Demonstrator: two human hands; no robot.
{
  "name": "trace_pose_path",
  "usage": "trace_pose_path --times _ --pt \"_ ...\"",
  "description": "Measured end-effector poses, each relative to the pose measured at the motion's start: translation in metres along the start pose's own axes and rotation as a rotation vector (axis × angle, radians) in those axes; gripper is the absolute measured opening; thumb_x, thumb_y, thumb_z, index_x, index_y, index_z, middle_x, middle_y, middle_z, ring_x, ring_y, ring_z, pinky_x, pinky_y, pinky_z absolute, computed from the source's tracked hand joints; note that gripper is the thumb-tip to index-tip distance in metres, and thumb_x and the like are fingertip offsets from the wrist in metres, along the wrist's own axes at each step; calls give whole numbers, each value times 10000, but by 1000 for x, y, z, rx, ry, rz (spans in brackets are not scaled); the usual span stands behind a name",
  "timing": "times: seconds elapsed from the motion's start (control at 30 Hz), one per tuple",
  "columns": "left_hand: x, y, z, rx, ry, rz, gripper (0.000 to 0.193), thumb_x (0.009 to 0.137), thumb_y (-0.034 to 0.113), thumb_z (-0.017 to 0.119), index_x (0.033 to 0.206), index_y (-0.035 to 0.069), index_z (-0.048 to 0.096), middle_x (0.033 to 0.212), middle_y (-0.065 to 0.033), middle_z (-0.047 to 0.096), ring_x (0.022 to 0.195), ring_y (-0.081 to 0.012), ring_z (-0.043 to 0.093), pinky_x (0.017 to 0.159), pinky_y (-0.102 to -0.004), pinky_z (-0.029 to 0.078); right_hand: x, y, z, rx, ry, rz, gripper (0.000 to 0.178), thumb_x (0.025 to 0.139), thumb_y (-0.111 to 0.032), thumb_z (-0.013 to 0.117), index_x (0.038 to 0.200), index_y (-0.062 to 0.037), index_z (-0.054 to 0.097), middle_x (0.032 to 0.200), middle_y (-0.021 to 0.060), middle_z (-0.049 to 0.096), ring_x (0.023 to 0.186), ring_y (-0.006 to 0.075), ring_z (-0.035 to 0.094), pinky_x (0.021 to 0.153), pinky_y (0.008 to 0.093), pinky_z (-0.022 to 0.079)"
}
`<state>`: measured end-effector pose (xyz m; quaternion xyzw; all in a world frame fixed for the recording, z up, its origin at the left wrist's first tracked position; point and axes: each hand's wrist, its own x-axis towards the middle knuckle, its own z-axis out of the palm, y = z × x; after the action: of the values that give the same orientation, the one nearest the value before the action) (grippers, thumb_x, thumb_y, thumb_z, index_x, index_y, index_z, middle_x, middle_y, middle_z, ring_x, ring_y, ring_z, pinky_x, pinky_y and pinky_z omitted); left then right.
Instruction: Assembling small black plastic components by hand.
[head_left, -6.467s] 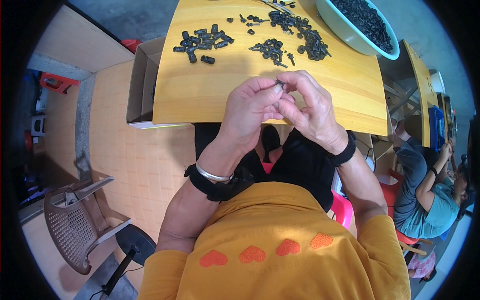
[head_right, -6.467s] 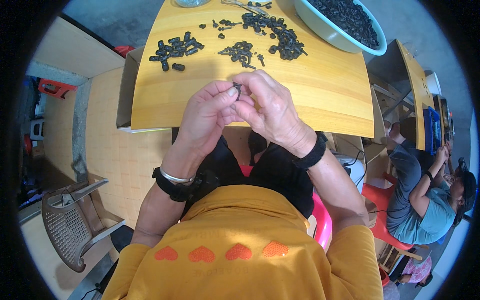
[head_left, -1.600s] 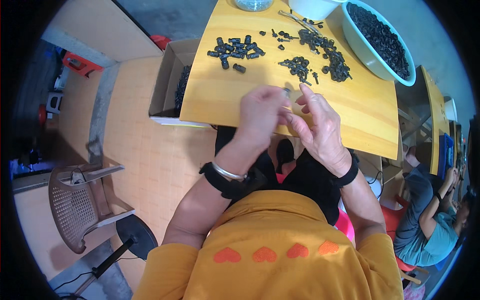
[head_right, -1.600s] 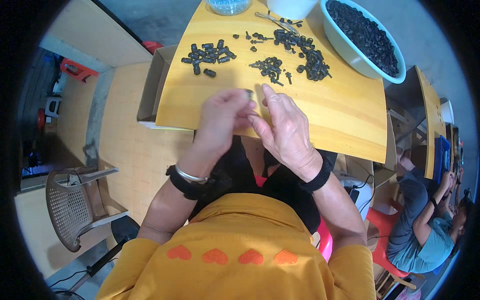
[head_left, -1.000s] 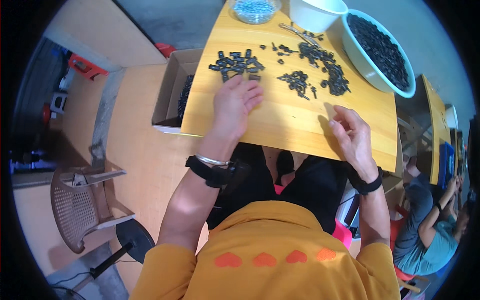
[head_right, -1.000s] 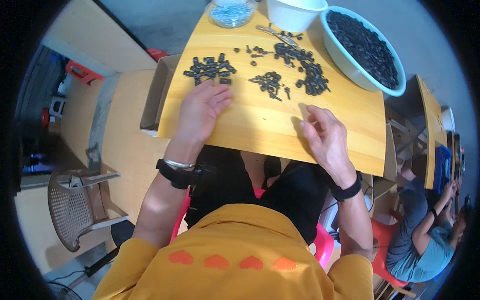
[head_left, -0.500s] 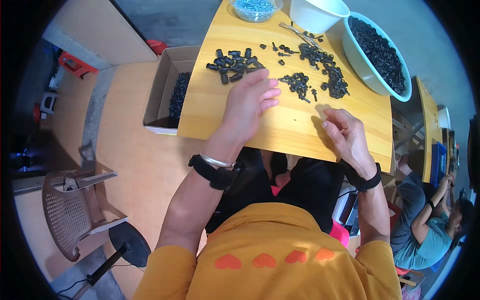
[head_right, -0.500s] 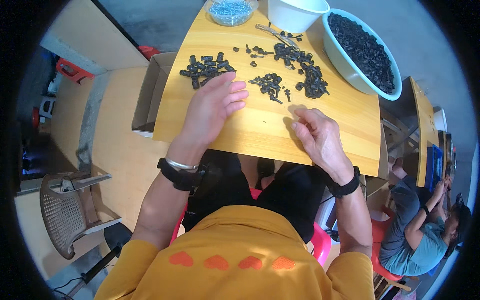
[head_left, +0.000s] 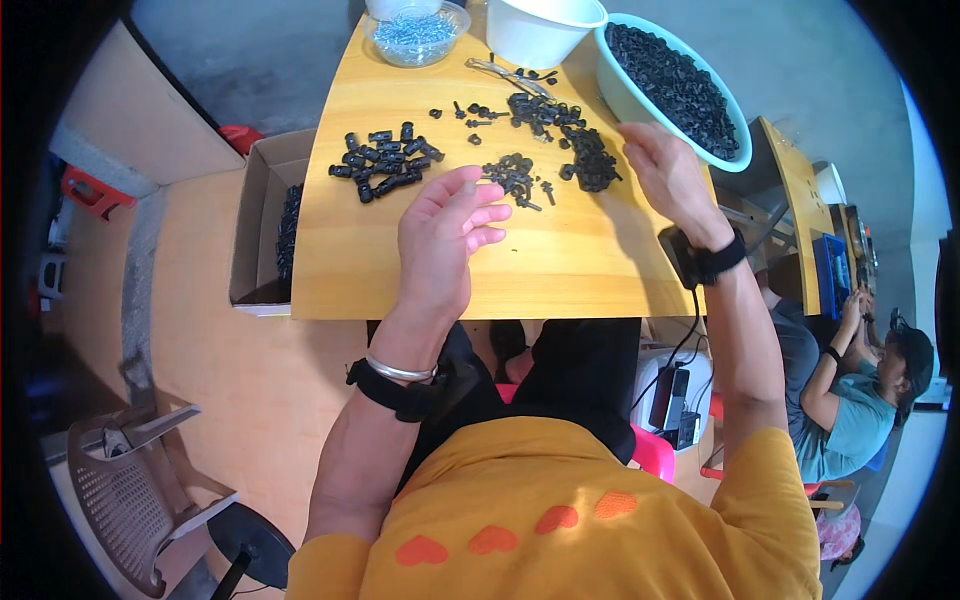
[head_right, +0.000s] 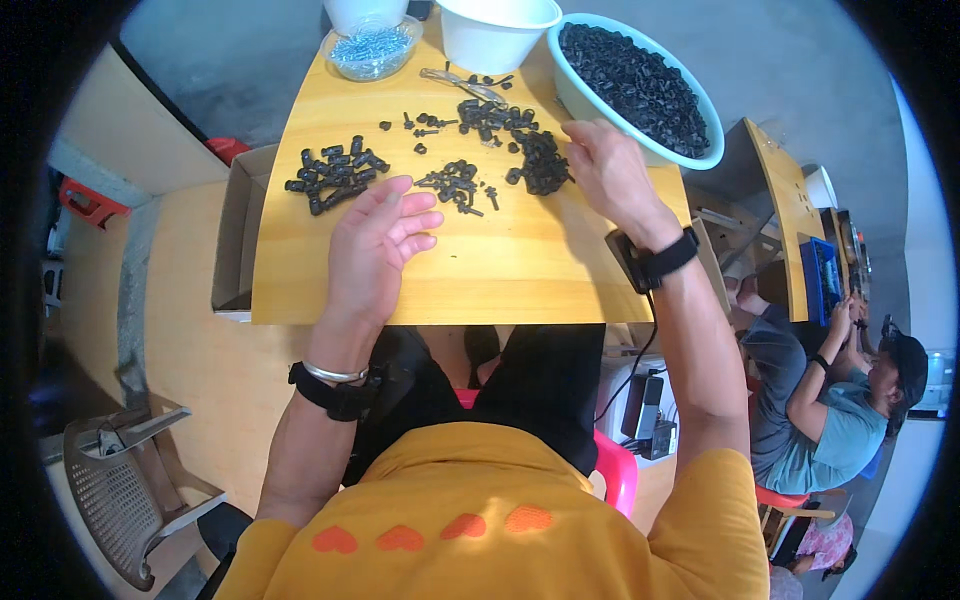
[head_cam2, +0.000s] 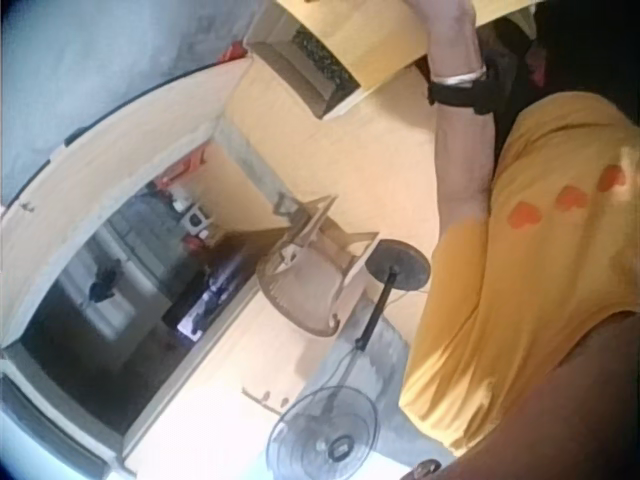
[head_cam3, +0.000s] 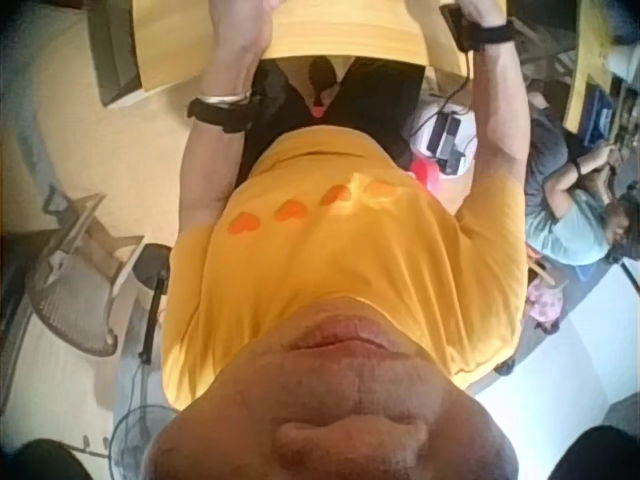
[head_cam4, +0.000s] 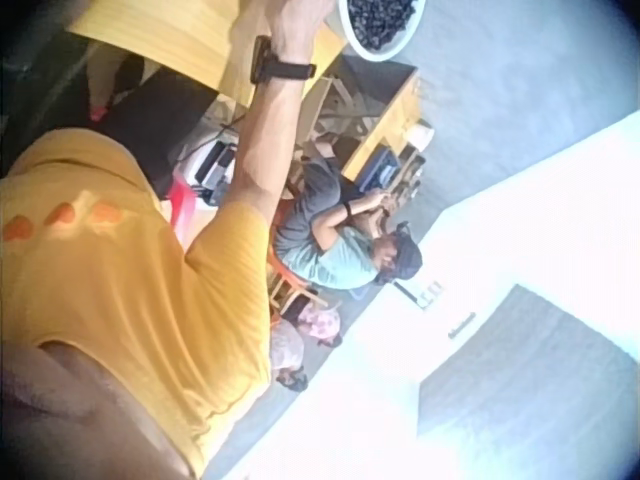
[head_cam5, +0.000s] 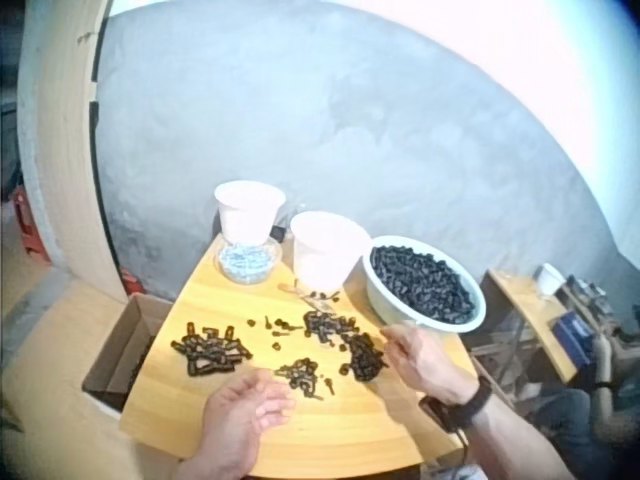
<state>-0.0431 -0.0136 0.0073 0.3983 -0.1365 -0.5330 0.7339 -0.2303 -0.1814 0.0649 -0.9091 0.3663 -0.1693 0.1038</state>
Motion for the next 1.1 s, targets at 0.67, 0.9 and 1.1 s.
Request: trace_pose_path --times 0.67,0.9,1.1 --pt "19 -11 -15 195 -20 159 196 900 83 471 1055 -26 523 848 -97 599 689 -126 592 581 -218 478 52 -12 60 -54 -58 -233 81 737 -68 591 797 -45 640 727 97 554 703 275 548 633 352 441" --pt "18 -11 -16 268 -38 148 221 910 126 466 1076 -10 521 879 -112 596 739 -159 594 646 -252 482 58 -15 74 -209 -70 -262 73 743 -99 588 783 -54 630 720 102 557 695 286 545 638 370 447" --pt "19 -15 -20 248 -50 166 212 905 117 472 1071 -2 526 867 -106 599 722 -152 596 629 -241 486 52 -12 46 337 -130 131 108 821 -102 545 803 2 568 703 44 580 633 107 550 580 243 447"
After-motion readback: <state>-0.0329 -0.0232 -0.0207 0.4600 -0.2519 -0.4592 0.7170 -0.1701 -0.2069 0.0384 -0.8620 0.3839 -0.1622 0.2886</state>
